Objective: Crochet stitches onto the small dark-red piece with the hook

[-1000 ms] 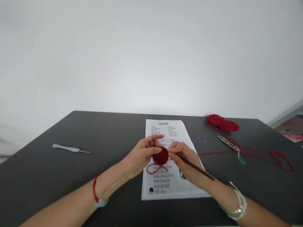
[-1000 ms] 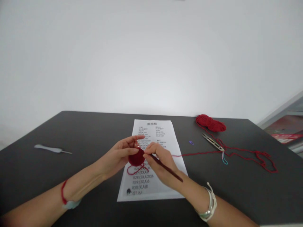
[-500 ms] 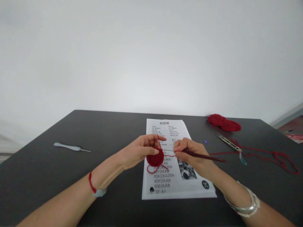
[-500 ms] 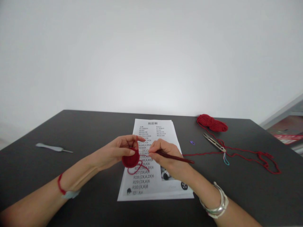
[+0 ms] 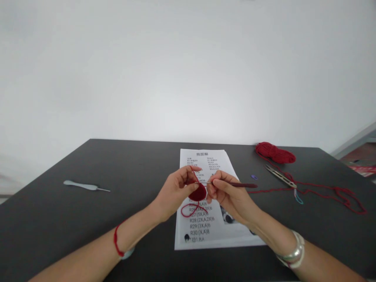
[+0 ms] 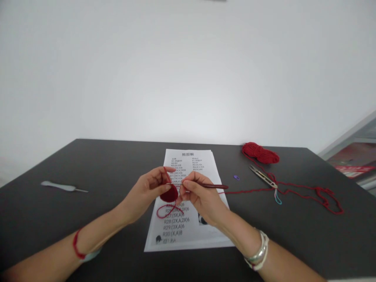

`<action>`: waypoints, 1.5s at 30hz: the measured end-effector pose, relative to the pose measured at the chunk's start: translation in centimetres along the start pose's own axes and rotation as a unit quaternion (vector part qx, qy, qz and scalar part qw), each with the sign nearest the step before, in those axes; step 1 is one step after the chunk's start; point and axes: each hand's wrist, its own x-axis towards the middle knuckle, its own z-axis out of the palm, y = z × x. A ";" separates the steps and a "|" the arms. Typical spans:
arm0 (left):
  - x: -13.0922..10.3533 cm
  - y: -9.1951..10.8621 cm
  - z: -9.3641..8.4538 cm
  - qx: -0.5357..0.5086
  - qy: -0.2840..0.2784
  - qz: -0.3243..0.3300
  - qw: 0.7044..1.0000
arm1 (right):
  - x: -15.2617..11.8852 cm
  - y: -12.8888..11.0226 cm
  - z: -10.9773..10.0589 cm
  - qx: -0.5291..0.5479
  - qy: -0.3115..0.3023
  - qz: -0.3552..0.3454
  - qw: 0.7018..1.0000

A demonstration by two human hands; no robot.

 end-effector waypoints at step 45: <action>0.1 -0.7 0.4 -0.140 -0.018 -0.167 0.976 | -0.8 1.3 -0.3 -0.728 -0.097 -0.423 0.530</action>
